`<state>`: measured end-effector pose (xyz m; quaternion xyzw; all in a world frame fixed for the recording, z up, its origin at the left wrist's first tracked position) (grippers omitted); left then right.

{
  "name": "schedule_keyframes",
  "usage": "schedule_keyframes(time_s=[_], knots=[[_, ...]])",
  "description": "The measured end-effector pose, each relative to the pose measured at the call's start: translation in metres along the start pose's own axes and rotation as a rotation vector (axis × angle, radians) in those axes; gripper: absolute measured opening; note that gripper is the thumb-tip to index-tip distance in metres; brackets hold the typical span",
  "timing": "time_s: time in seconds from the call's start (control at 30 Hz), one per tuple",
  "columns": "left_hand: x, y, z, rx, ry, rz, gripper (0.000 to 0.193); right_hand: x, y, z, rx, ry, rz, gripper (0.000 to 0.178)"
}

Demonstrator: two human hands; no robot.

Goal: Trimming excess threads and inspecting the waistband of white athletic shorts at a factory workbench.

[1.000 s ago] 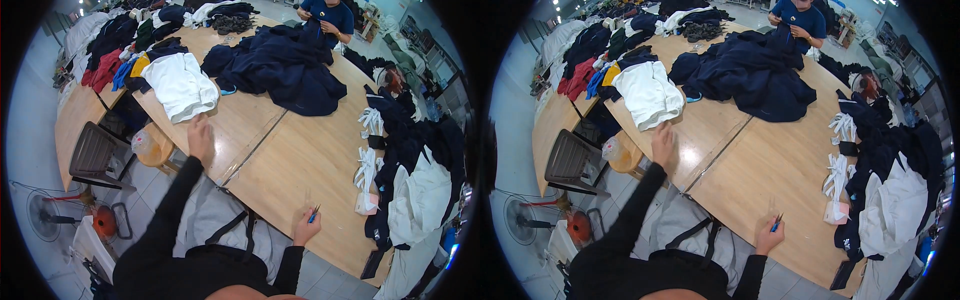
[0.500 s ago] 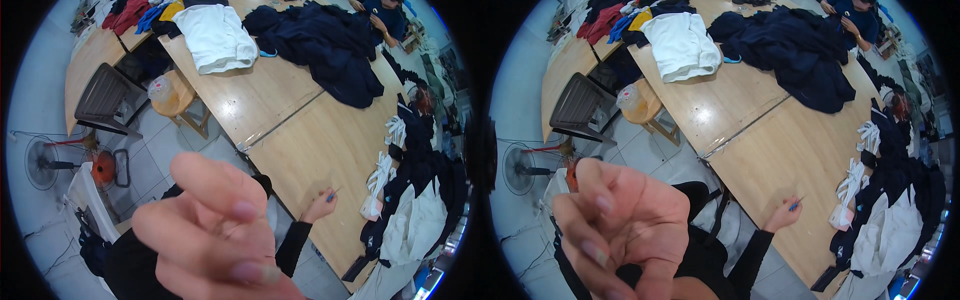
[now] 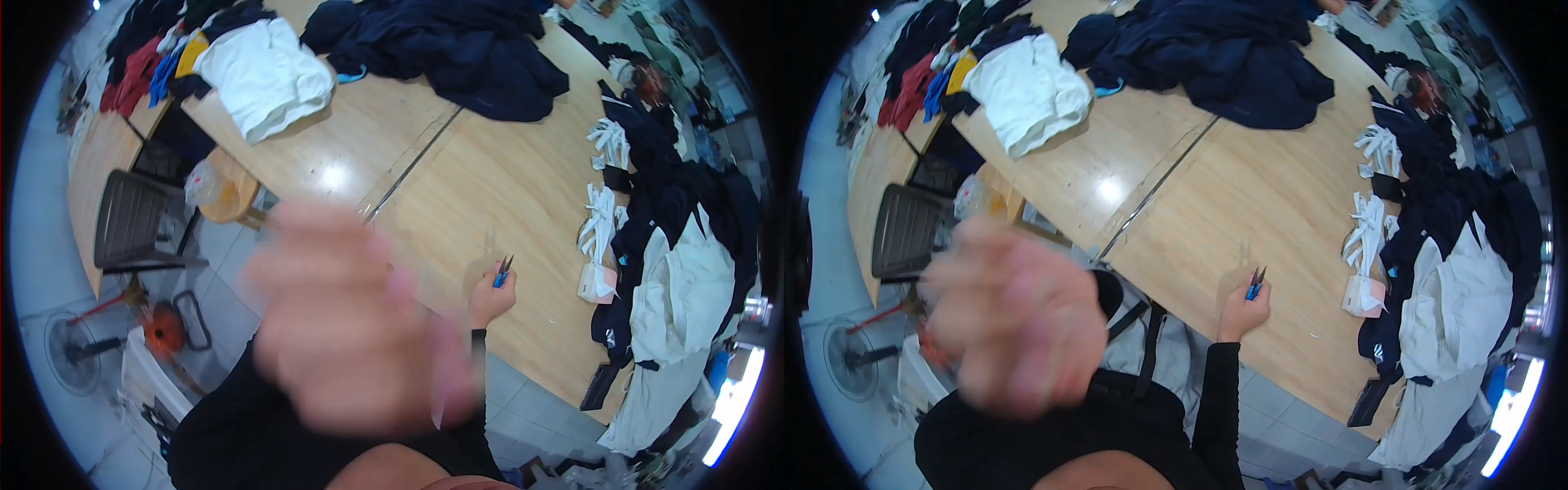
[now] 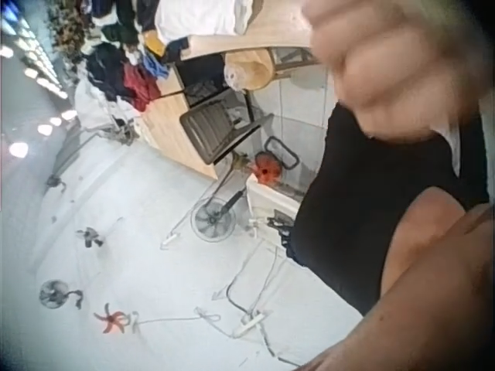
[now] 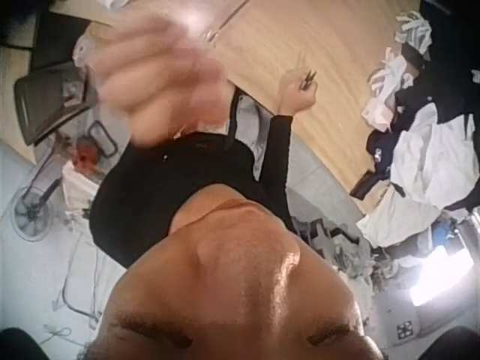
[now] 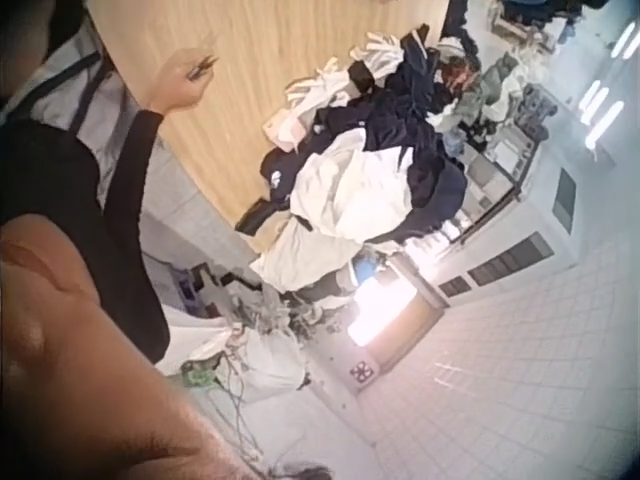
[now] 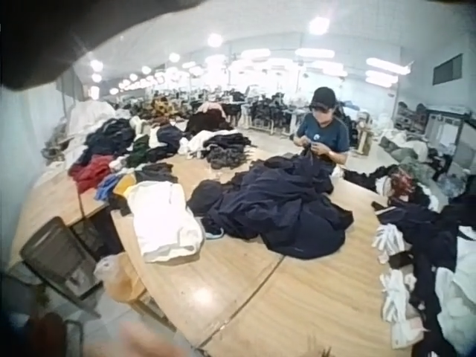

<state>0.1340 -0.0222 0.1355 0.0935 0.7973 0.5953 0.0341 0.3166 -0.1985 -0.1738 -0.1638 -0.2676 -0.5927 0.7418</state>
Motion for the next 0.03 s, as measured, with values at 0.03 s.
schedule_keyframes(time_s=[0.03], knots=[[-0.0024,0.0033,0.0001,-0.031,-0.012,0.002,0.019,0.0001,-0.0002,0.0065,-0.003,-0.026,0.018,0.022]])
Point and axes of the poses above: each hand's wrist, its own y-axis towards the middle knuckle, its own x-axis out of the back of the hand, z = x × y, the point moved 3 cm from there along y, towards the middle knuckle, and after that the axes turned 9 degrees about z, right-handed, at the moved point
